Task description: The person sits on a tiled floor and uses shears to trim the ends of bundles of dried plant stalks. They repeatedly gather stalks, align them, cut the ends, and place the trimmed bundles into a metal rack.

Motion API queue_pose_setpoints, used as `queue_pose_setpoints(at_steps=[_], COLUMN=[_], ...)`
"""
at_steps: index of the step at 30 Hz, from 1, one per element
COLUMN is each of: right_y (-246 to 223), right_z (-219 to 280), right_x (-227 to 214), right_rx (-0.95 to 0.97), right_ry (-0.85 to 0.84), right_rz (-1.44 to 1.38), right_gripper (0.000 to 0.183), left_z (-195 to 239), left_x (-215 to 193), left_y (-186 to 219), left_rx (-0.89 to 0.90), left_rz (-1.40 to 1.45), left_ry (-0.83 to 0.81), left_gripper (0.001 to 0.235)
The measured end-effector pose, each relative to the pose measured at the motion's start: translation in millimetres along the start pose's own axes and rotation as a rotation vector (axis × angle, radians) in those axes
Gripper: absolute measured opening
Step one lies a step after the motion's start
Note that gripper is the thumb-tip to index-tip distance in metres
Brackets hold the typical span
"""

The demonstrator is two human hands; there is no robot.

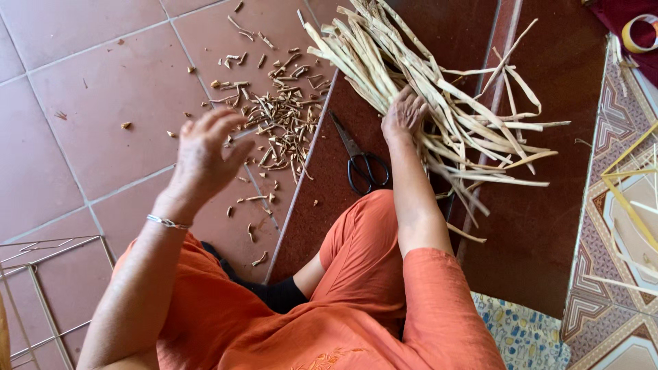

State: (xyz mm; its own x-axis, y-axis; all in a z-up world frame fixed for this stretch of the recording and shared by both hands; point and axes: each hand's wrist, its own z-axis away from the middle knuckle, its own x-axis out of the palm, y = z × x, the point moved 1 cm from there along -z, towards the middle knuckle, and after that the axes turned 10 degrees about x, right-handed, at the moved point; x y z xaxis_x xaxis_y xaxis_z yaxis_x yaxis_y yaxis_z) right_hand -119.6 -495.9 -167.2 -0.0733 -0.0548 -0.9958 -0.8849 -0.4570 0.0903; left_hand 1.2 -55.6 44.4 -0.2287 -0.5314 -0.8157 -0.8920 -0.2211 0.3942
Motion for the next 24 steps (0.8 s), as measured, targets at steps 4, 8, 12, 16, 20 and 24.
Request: queue_pose_setpoints(at_steps=[4,8,12,16,20,24], right_y=[8,22,27,28,22,16], right_z=[5,2,-6,-2,32,99], right_x=[6,-35,-104,-170,-206,-217], right_rx=[-0.111,-0.024,0.037,-0.005,-0.223,-0.446], right_ry=[-0.03,-0.244,-0.492,-0.55,-0.479,-0.435], right_rz=[0.011,-0.312,-0.611,-0.816,-0.947,-1.091], right_gripper=[0.035,0.022,0.033,0.032,0.026,0.032], left_z=[12,21,22,10,-13,-27], left_x=[15,17,28,58,96,111], left_y=[-4,-20,-30,-26,6,38], left_rx=[-0.083,-0.128,-0.329,-0.481,-0.507,-0.614], left_rz=[0.058,0.161,0.388,0.727,0.961,1.264], left_ry=[-0.085,-0.042,-0.099,-0.251,-0.382,-0.26], left_gripper=[0.035,0.033,0.035,0.034,0.042,0.074])
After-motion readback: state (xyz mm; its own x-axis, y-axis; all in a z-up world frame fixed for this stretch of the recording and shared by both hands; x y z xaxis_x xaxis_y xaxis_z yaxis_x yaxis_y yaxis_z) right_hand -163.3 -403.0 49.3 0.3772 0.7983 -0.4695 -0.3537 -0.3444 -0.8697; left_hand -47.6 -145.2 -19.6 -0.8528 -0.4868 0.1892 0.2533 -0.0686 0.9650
